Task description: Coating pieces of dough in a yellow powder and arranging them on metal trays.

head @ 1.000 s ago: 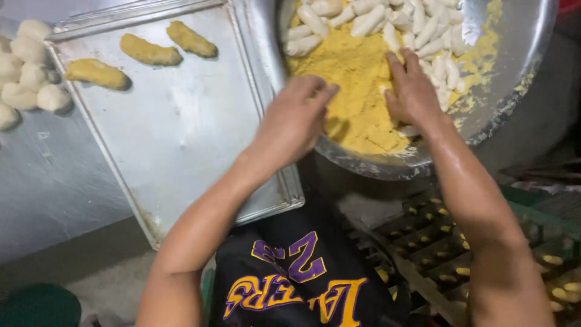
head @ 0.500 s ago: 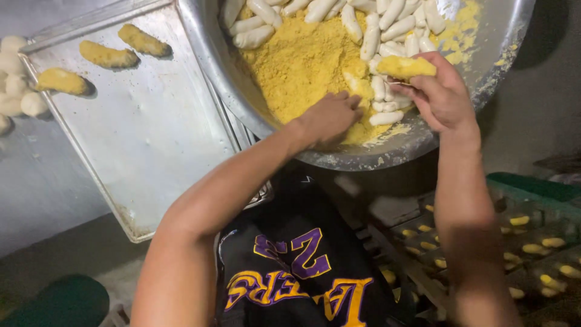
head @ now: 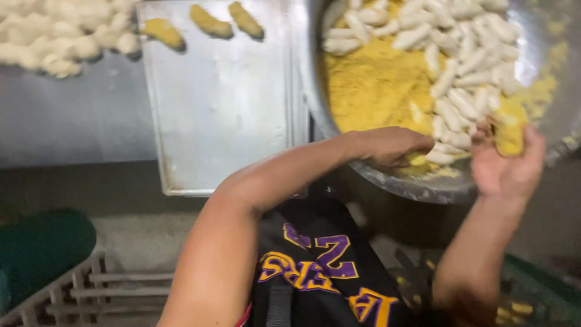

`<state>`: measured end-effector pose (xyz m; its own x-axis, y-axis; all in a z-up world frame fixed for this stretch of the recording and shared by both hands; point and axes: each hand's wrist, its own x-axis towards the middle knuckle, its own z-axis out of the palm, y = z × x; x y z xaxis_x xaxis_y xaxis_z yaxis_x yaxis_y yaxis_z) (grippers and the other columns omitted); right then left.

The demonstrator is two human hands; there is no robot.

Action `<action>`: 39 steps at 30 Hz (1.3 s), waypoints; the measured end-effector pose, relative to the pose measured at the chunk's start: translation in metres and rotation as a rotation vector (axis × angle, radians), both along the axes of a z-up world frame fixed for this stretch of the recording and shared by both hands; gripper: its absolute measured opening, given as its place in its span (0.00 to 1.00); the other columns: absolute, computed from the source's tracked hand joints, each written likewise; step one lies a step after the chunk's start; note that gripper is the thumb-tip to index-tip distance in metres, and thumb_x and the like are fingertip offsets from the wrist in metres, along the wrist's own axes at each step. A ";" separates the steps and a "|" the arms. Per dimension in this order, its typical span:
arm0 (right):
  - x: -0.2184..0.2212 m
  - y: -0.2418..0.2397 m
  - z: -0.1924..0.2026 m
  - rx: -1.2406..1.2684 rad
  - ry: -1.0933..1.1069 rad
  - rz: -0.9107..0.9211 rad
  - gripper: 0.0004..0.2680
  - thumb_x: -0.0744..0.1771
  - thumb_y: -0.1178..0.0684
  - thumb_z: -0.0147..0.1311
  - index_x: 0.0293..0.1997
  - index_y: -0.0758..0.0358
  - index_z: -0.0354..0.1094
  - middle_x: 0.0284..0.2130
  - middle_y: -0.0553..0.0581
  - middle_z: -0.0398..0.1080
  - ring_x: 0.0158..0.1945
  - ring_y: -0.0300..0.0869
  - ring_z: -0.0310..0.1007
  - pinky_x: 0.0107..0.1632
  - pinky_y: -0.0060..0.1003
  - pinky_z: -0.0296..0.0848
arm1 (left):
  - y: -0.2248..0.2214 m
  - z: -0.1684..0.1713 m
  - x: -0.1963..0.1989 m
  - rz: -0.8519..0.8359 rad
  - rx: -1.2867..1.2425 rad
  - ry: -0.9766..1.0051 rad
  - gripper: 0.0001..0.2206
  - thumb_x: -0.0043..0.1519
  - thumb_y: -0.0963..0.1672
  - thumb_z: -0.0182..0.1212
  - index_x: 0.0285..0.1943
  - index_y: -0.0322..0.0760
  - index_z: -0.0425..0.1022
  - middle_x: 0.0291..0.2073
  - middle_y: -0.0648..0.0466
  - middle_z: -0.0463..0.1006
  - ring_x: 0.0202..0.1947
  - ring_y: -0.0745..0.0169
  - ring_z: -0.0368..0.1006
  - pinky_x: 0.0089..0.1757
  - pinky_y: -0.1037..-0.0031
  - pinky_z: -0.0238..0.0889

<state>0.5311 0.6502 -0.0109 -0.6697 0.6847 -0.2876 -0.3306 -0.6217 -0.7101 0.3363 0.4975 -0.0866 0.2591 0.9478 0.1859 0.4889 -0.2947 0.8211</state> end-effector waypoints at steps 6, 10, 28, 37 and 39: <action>-0.064 -0.067 0.000 0.550 -0.565 0.277 0.16 0.72 0.58 0.53 0.69 0.69 0.62 0.53 0.59 0.72 0.47 0.39 0.75 0.47 0.30 0.75 | 0.003 0.007 -0.013 0.702 -0.277 -0.347 0.26 0.61 0.43 0.62 0.70 0.35 0.63 0.55 0.36 0.78 0.55 0.39 0.76 0.56 0.60 0.68; -0.117 -0.103 0.026 0.663 -0.581 0.119 0.15 0.73 0.58 0.54 0.69 0.69 0.62 0.53 0.60 0.71 0.45 0.37 0.74 0.46 0.29 0.74 | -0.080 0.067 -0.077 0.780 -0.226 -0.503 0.22 0.64 0.44 0.62 0.68 0.37 0.66 0.64 0.44 0.74 0.51 0.48 0.81 0.56 0.63 0.68; -0.367 -0.342 -0.064 1.569 -0.506 0.295 0.16 0.66 0.58 0.61 0.62 0.66 0.69 0.53 0.63 0.69 0.58 0.56 0.65 0.62 0.46 0.64 | -0.362 0.033 -0.261 1.414 -0.087 0.158 0.19 0.61 0.40 0.67 0.61 0.27 0.72 0.53 0.35 0.70 0.53 0.32 0.66 0.54 0.52 0.62; -0.405 -0.255 -0.065 1.644 -0.401 0.185 0.24 0.66 0.62 0.63 0.70 0.74 0.59 0.56 0.71 0.62 0.59 0.60 0.62 0.63 0.46 0.64 | -0.344 0.007 -0.365 0.940 0.063 0.616 0.21 0.57 0.34 0.58 0.60 0.38 0.79 0.55 0.43 0.72 0.56 0.38 0.66 0.56 0.57 0.63; -0.404 -0.246 -0.080 1.675 -0.571 0.300 0.18 0.67 0.64 0.63 0.65 0.67 0.68 0.49 0.61 0.67 0.54 0.55 0.66 0.60 0.45 0.67 | -0.338 0.013 -0.363 0.919 0.032 0.528 0.17 0.57 0.35 0.57 0.53 0.38 0.82 0.49 0.44 0.73 0.53 0.39 0.66 0.53 0.59 0.65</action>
